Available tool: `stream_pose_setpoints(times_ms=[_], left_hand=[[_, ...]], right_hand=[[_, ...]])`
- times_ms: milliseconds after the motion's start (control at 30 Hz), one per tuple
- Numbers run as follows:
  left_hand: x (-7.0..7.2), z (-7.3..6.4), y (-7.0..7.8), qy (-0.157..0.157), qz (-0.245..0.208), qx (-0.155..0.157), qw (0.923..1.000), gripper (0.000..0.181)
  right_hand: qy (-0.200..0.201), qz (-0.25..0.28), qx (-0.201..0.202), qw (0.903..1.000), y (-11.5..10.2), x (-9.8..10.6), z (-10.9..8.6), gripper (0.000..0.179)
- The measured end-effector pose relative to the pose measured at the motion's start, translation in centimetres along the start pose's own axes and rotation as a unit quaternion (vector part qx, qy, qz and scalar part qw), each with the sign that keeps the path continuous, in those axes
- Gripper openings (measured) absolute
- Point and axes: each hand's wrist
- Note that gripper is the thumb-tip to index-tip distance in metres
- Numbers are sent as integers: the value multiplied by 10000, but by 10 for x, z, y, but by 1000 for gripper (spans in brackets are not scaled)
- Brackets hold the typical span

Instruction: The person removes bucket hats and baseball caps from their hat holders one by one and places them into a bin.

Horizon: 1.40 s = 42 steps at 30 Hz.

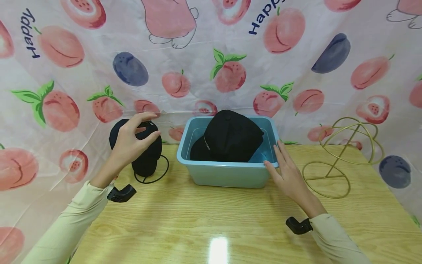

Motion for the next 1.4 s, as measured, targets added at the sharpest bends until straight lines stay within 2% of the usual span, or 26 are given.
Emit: stream_pose_setpoints(times_ms=[233, 667, 867, 1167, 1400], left_hand=[[8, -6, -5, 61, 58, 205, 9998, 43], [18, -18, -19, 433, 203, 447, 9979, 42], [22, -23, -25, 574, 135, 558, 9967, 41], [31, -31, -38, 602, 1, 961, 9936, 42], [38, -40, -44, 714, 189, 1255, 9893, 44]], right_hand=[[-19, 34, 18, 10000, 0, 0, 0, 63], [-13, -3, 1, 10000, -1, 0, 1, 63], [-5, -21, 6, 10000, 0, 0, 1, 63], [26, 32, 47, 10000, 2, -1, 0, 63], [55, 33, 78, 9999, 2, -2, 0, 63]])
Point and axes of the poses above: each hand's wrist, its own z-axis towards the middle knuckle, its own x-axis out of the back of the hand, y = z × x, and after that the axes turned 3 degrees about x, right-handed
